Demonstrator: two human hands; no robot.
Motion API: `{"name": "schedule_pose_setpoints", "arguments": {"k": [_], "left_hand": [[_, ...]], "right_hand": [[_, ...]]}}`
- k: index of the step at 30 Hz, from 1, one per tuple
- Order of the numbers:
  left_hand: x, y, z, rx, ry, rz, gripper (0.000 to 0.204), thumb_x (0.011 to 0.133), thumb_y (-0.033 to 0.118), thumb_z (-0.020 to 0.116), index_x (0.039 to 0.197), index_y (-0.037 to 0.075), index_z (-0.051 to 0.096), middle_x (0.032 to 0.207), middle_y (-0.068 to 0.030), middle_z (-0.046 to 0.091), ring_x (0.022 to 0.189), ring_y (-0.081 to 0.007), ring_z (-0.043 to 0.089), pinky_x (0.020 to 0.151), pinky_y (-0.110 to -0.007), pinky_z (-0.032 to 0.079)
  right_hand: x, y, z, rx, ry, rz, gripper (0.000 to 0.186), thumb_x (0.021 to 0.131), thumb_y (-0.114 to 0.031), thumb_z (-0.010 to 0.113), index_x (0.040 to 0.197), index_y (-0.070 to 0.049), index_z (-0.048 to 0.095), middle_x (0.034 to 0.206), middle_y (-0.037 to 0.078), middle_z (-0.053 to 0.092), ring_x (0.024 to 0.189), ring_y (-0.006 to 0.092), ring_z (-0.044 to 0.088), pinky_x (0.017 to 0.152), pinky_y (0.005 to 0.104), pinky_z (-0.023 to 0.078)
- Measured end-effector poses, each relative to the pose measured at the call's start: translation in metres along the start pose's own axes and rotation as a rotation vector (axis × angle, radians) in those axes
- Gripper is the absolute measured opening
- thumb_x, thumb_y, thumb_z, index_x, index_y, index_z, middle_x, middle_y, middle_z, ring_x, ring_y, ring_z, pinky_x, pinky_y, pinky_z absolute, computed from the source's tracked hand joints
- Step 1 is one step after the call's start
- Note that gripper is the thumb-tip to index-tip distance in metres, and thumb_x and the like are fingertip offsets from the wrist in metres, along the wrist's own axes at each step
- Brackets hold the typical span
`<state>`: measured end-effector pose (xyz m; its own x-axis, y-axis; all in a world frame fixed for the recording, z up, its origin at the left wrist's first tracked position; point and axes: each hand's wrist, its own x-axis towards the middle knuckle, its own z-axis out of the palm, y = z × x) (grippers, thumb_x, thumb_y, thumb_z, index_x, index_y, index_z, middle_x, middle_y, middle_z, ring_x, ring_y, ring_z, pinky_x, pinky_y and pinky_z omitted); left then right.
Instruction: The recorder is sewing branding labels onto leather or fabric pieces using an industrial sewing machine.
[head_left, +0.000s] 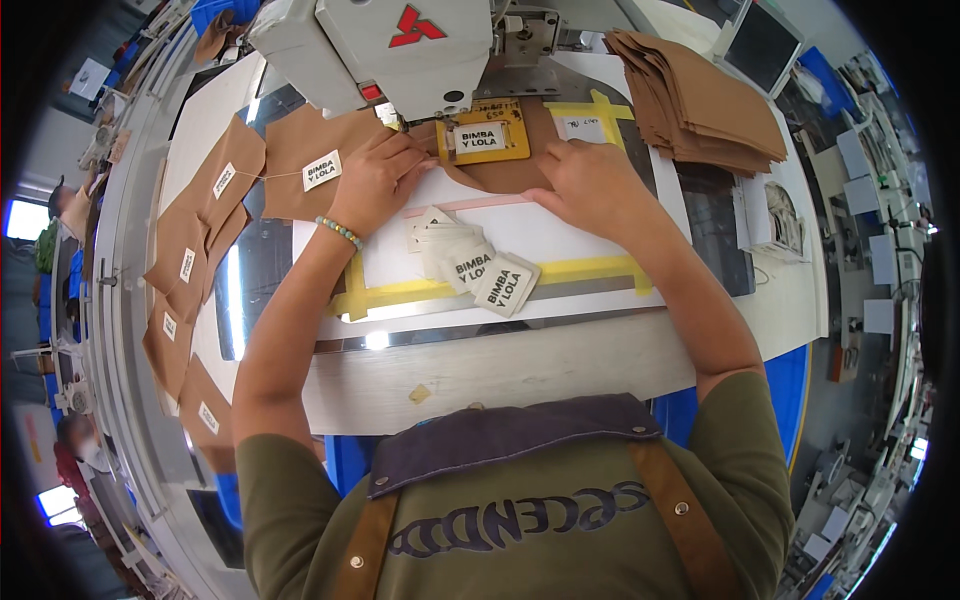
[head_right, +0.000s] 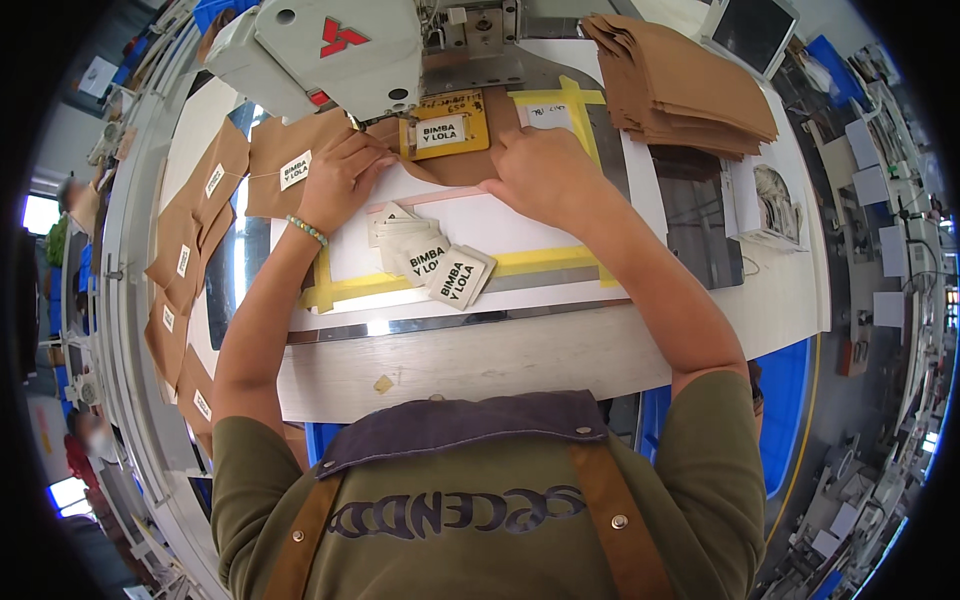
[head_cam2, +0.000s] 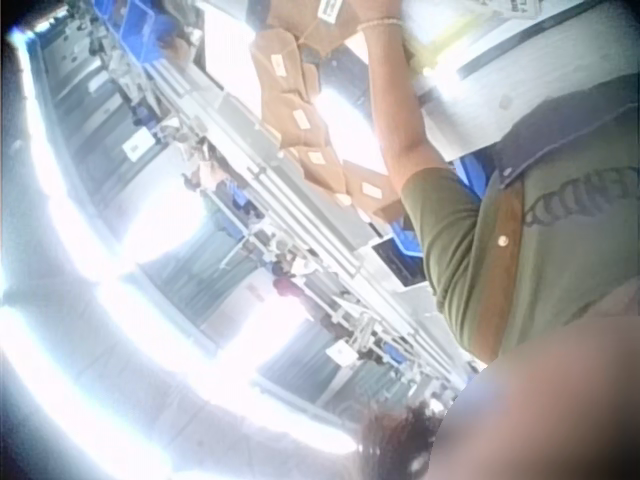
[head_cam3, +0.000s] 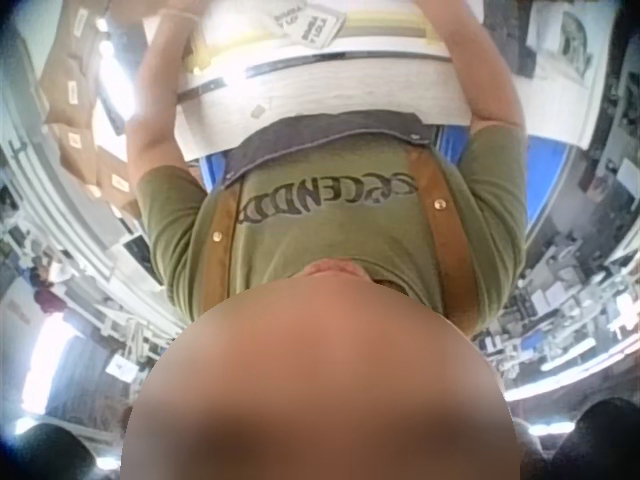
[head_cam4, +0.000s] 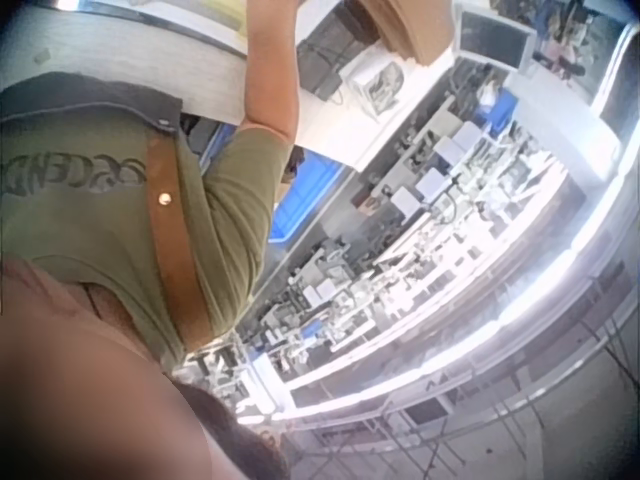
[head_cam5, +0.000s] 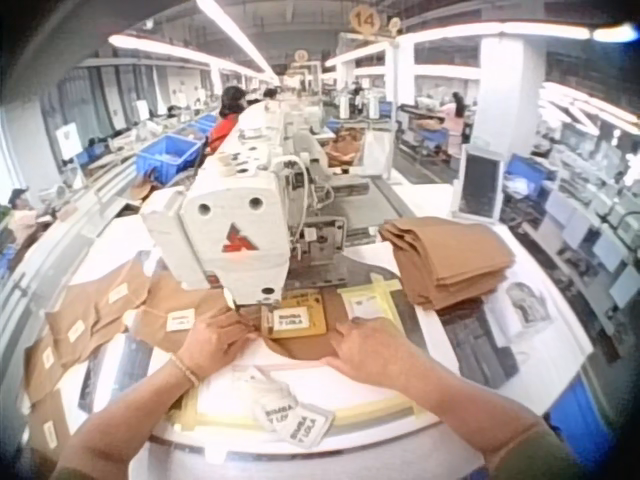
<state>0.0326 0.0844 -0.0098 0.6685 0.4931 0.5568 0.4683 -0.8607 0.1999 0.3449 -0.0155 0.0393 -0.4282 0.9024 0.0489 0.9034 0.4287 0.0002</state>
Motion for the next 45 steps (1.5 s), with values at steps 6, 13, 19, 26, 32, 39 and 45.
{"name": "schedule_pose_setpoints", "arguments": {"k": [6, 13, 19, 26, 32, 39, 45], "left_hand": [[-0.006, 0.012, -0.008, -0.017, 0.014, -0.007, 0.008, 0.092, 0.006, 0.08, 0.098, 0.003, 0.079, 0.103, -0.0065, 0.077, 0.093, -0.0283, 0.071, 0.08, -0.039, 0.059], [-0.046, 0.009, -0.038, 0.149, -0.033, 0.116, 0.011, 0.089, 0.002, 0.08, 0.099, 0.001, 0.076, 0.109, -0.0098, 0.076, 0.101, -0.0267, 0.076, 0.083, -0.037, 0.063], [-0.119, -0.055, -0.093, 0.393, -0.106, -0.077, 0.015, 0.089, 0.002, 0.074, 0.104, 0.005, 0.076, 0.118, -0.0085, 0.074, 0.109, -0.0298, 0.074, 0.093, -0.041, 0.061], [-0.15, -0.082, -0.135, 0.474, -0.164, -0.445, 0.034, 0.094, -0.005, 0.066, 0.124, 0.005, 0.078, 0.133, -0.0099, 0.075, 0.124, -0.032, 0.07, 0.107, -0.043, 0.057], [-0.118, -0.031, -0.098, 0.282, 0.077, -0.423, 0.049, 0.098, -0.005, 0.065, 0.142, 0.015, 0.072, 0.154, -0.0072, 0.066, 0.146, -0.0314, 0.059, 0.12, -0.044, 0.05], [-0.052, 0.098, -0.046, -0.316, -0.315, -0.221, 0.063, 0.104, 0.028, 0.069, 0.161, 0.006, 0.053, 0.173, -0.0181, 0.042, 0.164, -0.0421, 0.032, 0.133, -0.054, 0.026], [-0.039, 0.134, -0.012, -0.466, -0.442, -0.118, 0.072, 0.107, 0.039, 0.063, 0.168, 0.006, 0.043, 0.177, -0.0196, 0.036, 0.166, -0.042, 0.025, 0.135, -0.054, 0.021]], "right_hand": [[-0.004, 0.005, 0.021, -0.099, 0.131, -0.054, 0.042, 0.098, -0.044, 0.075, 0.106, -0.003, 0.077, 0.103, 0.009, 0.074, 0.099, 0.0276, 0.075, 0.08, 0.0406, 0.062], [0.0, 0.013, 0.04, -0.101, 0.35, -0.187, 0.015, 0.098, -0.017, 0.074, 0.108, -0.006, 0.077, 0.101, 0.004, 0.077, 0.093, 0.0232, 0.075, 0.075, 0.0368, 0.062], [-0.012, 0.005, 0.027, 0.09, 0.49, -0.175, 0.009, 0.093, -0.012, 0.073, 0.101, -0.009, 0.075, 0.101, 0.001, 0.076, 0.095, 0.0214, 0.075, 0.073, 0.0376, 0.062], [-0.044, 0.062, -0.024, -0.042, 0.709, 0.054, 0.018, 0.096, -0.015, 0.075, 0.114, -0.012, 0.078, 0.111, 0.001, 0.078, 0.102, 0.024, 0.075, 0.082, 0.0386, 0.062], [-0.085, 0.136, -0.047, -0.245, 0.684, 0.288, 0.025, 0.096, -0.015, 0.076, 0.12, -0.011, 0.078, 0.121, 0.004, 0.079, 0.112, 0.0306, 0.072, 0.097, 0.0441, 0.057], [-0.087, 0.155, -0.038, -0.012, 0.584, 0.35, 0.021, 0.098, -0.017, 0.074, 0.116, -0.008, 0.08, 0.122, 0.003, 0.079, 0.109, 0.0307, 0.074, 0.095, 0.041, 0.058], [-0.09, 0.173, -0.043, 0.303, 0.627, 0.363, 0.02, 0.102, -0.016, 0.071, 0.114, -0.003, 0.08, 0.12, 0.006, 0.08, 0.1, 0.0236, 0.075, 0.089, 0.0337, 0.058]]}}
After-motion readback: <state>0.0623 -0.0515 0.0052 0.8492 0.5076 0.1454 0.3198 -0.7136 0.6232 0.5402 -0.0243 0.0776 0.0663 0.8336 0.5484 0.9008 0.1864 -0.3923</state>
